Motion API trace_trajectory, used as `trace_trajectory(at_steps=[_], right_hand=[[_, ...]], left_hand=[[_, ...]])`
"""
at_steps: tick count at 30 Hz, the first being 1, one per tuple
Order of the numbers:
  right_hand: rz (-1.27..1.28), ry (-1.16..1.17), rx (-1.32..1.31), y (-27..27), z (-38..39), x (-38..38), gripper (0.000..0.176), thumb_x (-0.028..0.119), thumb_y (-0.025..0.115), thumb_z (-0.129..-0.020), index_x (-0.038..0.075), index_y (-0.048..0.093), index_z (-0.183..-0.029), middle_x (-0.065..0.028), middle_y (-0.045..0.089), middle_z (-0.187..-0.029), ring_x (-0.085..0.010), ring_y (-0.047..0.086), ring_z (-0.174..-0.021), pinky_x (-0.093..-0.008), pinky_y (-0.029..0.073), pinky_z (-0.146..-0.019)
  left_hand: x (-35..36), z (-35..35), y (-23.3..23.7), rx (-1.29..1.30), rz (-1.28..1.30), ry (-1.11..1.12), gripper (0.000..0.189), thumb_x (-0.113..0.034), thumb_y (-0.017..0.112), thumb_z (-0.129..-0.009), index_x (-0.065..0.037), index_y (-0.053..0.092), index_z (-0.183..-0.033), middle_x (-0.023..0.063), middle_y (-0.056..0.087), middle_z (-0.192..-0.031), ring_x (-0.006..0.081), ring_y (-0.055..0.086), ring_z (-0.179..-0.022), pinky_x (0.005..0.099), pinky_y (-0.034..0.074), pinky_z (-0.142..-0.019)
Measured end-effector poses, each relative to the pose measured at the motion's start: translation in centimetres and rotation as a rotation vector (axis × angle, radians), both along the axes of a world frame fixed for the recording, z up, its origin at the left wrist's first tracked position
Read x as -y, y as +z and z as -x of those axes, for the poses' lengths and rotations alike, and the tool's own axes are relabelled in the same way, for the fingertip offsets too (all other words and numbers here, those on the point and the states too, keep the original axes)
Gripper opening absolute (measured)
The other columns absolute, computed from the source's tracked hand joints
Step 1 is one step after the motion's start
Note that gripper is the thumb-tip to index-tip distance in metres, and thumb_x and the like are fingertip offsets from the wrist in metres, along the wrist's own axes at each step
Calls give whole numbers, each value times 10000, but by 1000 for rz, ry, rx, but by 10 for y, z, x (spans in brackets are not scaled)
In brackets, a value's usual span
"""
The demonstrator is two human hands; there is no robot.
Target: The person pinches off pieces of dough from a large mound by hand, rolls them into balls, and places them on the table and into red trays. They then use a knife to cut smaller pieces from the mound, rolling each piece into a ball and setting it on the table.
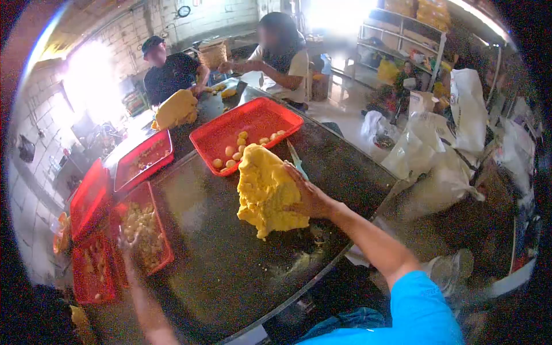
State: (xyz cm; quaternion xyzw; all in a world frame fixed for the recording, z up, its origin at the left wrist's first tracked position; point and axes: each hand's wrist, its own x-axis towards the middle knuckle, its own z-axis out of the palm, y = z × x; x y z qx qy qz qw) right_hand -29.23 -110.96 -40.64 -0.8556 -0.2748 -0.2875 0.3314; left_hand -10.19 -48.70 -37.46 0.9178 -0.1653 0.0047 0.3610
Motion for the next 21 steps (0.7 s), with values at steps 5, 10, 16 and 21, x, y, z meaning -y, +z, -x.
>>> trace_trajectory(at_steps=[5,10,16,21], right_hand=[[-75,-99,-166,-12,-7,1,1149,306,838,-836,43,55,-1634,-242,226,-1663,-363,256,-1543,-421,259,-1249],[-118,-168,-267,-3,3,-10,1153,259,845,-820,48,60,-1638,-234,231,-1664,-382,286,-1528,-430,283,-1241],[-82,-204,-230,1,3,-12,1159,187,839,-797,57,55,-1641,-227,264,-1657,-393,318,-1511,-445,307,-1233],[-78,-147,-125,14,14,-12,1088,152,822,-777,21,155,-1626,-240,324,-1624,-401,331,-1497,-457,313,-1225]], left_hand=[[-31,30,-20,22,9,-93,828,-335,724,-881,-34,370,-1566,202,518,-1478,327,547,-1305,421,517,-1028],[-20,19,5,55,20,-89,790,-351,687,-901,-45,385,-1564,188,513,-1487,333,516,-1350,409,495,-1063],[11,52,-10,520,163,265,650,-330,663,-906,-41,478,-1458,183,508,-1460,316,551,-1287,397,482,-1039],[39,107,37,666,-131,538,514,-276,728,-834,-30,572,-1257,181,603,-1229,316,603,-1186,464,510,-978]])
